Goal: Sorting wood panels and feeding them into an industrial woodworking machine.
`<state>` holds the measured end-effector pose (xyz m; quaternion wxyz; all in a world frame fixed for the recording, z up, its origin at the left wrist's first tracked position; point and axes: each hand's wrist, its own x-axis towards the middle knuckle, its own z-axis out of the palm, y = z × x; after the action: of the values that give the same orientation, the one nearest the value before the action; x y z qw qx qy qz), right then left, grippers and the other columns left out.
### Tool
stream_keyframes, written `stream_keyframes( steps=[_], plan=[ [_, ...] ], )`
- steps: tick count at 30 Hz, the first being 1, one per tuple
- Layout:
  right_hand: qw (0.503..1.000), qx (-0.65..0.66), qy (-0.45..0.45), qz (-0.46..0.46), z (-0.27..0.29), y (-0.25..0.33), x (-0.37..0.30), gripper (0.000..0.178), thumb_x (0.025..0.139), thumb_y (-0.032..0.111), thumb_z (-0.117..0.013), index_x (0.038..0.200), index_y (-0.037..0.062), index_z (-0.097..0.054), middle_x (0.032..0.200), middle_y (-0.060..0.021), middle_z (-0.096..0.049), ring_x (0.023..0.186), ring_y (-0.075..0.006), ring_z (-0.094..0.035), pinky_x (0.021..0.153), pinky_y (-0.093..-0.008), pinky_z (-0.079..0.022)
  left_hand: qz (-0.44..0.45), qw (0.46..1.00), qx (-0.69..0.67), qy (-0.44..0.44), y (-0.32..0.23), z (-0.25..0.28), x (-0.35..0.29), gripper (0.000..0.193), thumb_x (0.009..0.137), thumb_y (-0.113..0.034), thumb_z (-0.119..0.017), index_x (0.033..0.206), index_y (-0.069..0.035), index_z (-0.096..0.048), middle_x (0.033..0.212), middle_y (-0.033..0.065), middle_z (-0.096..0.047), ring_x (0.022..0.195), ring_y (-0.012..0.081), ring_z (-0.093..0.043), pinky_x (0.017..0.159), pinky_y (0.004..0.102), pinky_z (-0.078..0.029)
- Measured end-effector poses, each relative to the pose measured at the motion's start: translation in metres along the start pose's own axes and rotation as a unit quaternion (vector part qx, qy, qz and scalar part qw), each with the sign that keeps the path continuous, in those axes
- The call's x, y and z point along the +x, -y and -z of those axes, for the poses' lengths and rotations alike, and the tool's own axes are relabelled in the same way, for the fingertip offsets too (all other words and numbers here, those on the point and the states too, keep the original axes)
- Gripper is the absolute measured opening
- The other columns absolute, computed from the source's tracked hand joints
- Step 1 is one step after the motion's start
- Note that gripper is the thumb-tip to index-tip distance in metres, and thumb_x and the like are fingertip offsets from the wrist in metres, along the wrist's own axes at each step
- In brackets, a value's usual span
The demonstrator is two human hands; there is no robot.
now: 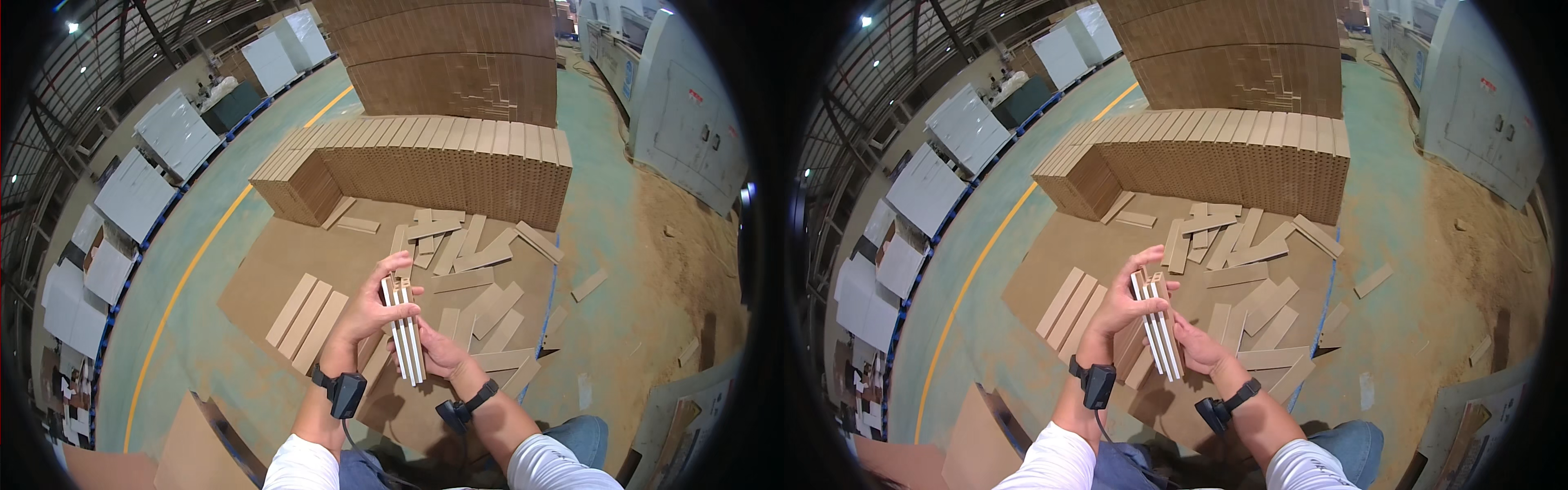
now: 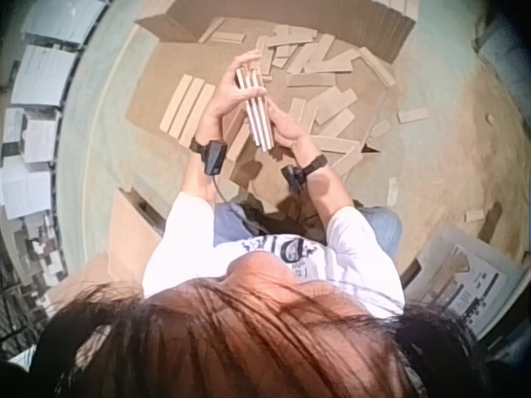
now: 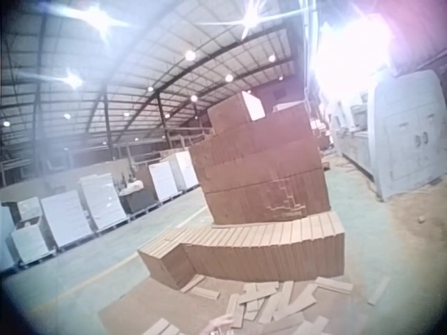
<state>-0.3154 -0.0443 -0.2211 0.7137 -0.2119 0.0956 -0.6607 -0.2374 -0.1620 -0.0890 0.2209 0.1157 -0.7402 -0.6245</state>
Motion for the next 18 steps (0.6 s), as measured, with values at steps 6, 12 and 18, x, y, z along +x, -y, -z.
stream_keyframes(
  steps=[6, 12, 18],
  plan=[
    [0.999, -0.001, 0.014, -0.036, 0.006, -0.004, 0.004, 0.051, 0.092, 0.045, -0.031, 0.131, 0.0120, -0.030, 0.119, -0.0178, -0.048, 0.101, -0.0294, -0.055, 0.079, -0.0447, -0.050, -0.014, 0.999, 0.026, -0.040, 0.005, -0.005, 0.004, 0.026, 0.067, -0.001, -0.071, 0.090, -0.003, -0.059, 0.123, 0.0146, -0.043, 0.084, 0.0224, -0.063, 0.071, 0.0326, -0.052],
    [0.993, 0.112, -0.041, -0.011, -0.010, -0.015, 0.012, 0.055, 0.095, 0.043, -0.015, 0.131, 0.0052, -0.033, 0.125, -0.0162, -0.045, 0.115, -0.0376, -0.044, 0.093, -0.0488, -0.041, -0.086, 0.988, 0.089, -0.096, -0.006, -0.001, 0.003, 0.031, 0.068, -0.003, -0.071, 0.097, -0.004, -0.063, 0.122, 0.0142, -0.043, 0.088, 0.0185, -0.061, 0.075, 0.0304, -0.051],
    [0.986, 0.142, -0.086, 0.016, 0.002, -0.021, 0.014, 0.053, 0.096, 0.040, -0.016, 0.128, 0.0035, -0.038, 0.119, -0.0163, -0.050, 0.112, -0.0358, -0.048, 0.092, -0.0445, -0.042, -0.009, 0.999, 0.032, -0.032, 0.002, -0.005, -0.001, 0.038, 0.073, -0.003, -0.067, 0.109, -0.005, -0.057, 0.101, 0.0093, -0.059, 0.090, 0.0193, -0.061, 0.075, 0.0296, -0.050]
  ],
)
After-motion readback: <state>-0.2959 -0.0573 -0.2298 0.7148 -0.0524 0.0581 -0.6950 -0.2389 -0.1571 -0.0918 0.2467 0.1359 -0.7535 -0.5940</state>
